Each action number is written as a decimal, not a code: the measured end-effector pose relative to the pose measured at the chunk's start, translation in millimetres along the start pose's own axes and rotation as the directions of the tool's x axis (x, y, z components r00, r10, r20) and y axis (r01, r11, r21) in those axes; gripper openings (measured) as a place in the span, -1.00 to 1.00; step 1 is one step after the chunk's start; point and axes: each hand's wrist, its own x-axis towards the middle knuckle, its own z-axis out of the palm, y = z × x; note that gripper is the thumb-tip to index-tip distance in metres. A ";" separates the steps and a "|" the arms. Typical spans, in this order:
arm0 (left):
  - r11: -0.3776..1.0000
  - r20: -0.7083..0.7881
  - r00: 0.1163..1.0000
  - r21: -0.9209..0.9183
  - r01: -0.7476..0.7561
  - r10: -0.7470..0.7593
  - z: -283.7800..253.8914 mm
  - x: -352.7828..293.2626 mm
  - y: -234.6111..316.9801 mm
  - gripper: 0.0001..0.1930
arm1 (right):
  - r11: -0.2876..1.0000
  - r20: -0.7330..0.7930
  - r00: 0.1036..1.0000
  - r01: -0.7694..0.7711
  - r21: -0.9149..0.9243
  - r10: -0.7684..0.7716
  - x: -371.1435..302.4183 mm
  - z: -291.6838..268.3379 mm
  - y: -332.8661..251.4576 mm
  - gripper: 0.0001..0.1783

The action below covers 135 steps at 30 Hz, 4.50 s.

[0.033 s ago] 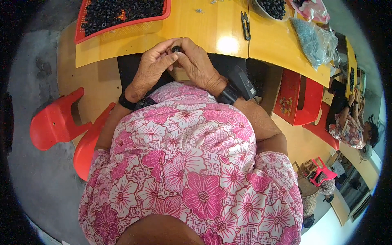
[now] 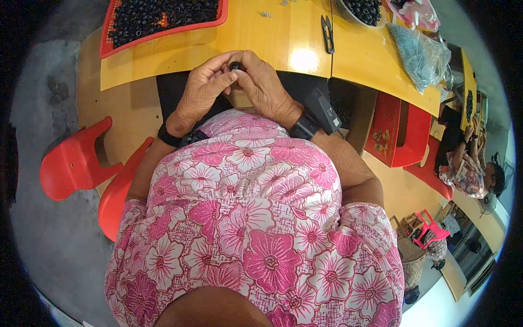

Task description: The person assembles small components by picking up tiny pins from the table and pressing them into black plastic caps by hand.

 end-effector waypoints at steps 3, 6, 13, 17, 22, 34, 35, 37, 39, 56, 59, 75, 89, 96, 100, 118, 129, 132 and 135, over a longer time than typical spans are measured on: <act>1.000 0.005 1.000 -0.003 -0.002 0.002 0.4 -0.7 1.1 -0.51 | 0.998 -0.010 1.000 0.019 -0.065 -0.020 -0.7 1.0 1.4 -0.75; 0.999 -0.002 1.000 0.020 -0.029 0.029 0.4 -1.3 0.1 -0.52 | 1.000 -0.012 1.000 0.001 0.010 -0.001 -1.4 2.4 2.3 -0.75; 0.997 -0.076 0.994 0.016 -0.081 0.082 2.9 -0.6 6.0 -0.63 | 0.809 0.061 0.980 -0.189 0.556 0.187 2.8 5.8 -3.1 -0.75; 0.985 -0.097 0.980 0.025 -0.172 0.174 -1.4 -0.4 2.7 -0.73 | 0.633 0.131 0.969 -0.237 0.737 0.209 3.4 6.4 0.0 -0.75; 0.966 -0.119 0.967 0.160 -0.204 0.224 -2.3 -0.1 5.5 -0.81 | 0.582 0.159 0.942 -0.309 0.753 0.294 3.0 3.4 4.3 -0.72; 0.978 -0.124 0.979 0.151 -0.142 0.161 -9.0 0.9 -7.6 -0.81 | 0.556 0.121 0.923 -0.320 0.767 0.365 3.3 5.6 0.1 -0.72; 0.980 -0.100 0.984 0.147 -0.132 0.148 -9.7 0.8 -8.0 -0.77 | 0.570 0.129 0.923 -0.329 0.753 0.363 3.5 5.2 1.0 -0.73; 0.995 -0.063 0.993 0.009 -0.097 0.097 -5.9 0.2 -0.7 -0.73 | 0.643 0.130 0.937 -0.319 0.696 0.324 2.6 3.5 6.7 -0.74; 0.991 -0.022 0.998 -0.127 -0.054 0.051 -2.6 -1.0 1.4 -0.67 | 0.711 0.137 0.949 -0.305 0.633 0.285 2.3 3.4 6.6 -0.76; 0.987 -0.024 0.998 0.151 -0.061 0.065 -0.1 -0.2 1.2 -0.62 | 0.935 -0.062 0.984 -0.138 0.325 0.167 -0.9 13.4 10.3 -0.78; 0.989 -0.040 0.998 0.143 -0.032 0.038 1.6 2.1 1.5 -0.64 | 0.890 -0.063 0.975 -0.168 0.424 0.214 1.2 13.5 6.5 -0.78; 0.942 -0.182 0.971 0.324 -0.091 0.157 -4.2 4.3 -4.5 -0.84 | 0.219 0.295 0.886 -0.387 0.896 0.357 2.7 0.6 14.6 -0.67; 0.908 -0.225 0.951 0.406 -0.107 0.213 -4.8 2.7 -3.8 -0.84 | 0.411 0.207 0.893 -0.376 0.830 0.399 2.3 3.1 11.7 -0.69; 0.958 -0.222 0.968 0.281 -0.050 0.116 -5.5 2.6 -11.4 -0.84 | 0.591 -0.064 0.880 -0.261 0.763 0.471 4.2 9.8 6.7 -0.81; 0.974 -0.212 0.975 0.225 -0.019 0.068 -5.0 1.8 -11.1 -0.86 | 0.724 -0.170 0.876 -0.249 0.643 0.452 4.0 9.0 7.3 -0.84; 0.995 -0.141 0.988 -0.083 0.056 -0.067 -3.0 4.5 -7.4 -0.84 | 0.823 -0.288 0.899 -0.124 0.555 0.330 5.0 10.9 14.3 -0.87; 1.000 -0.170 0.985 -0.026 0.008 -0.013 -3.5 6.1 -12.4 -0.86 | 0.935 -0.363 0.914 -0.048 0.352 0.184 4.0 13.1 20.4 -0.88; 0.999 -0.180 0.983 -0.039 0.011 -0.018 -3.7 5.7 -13.7 -0.87 | 0.915 -0.350 0.910 -0.069 0.397 0.221 3.6 14.1 19.2 -0.87; 0.997 -0.171 0.985 -0.075 0.010 -0.023 -4.6 5.4 -15.0 -0.87 | 0.918 -0.348 0.913 -0.065 0.391 0.213 3.6 14.9 19.5 -0.86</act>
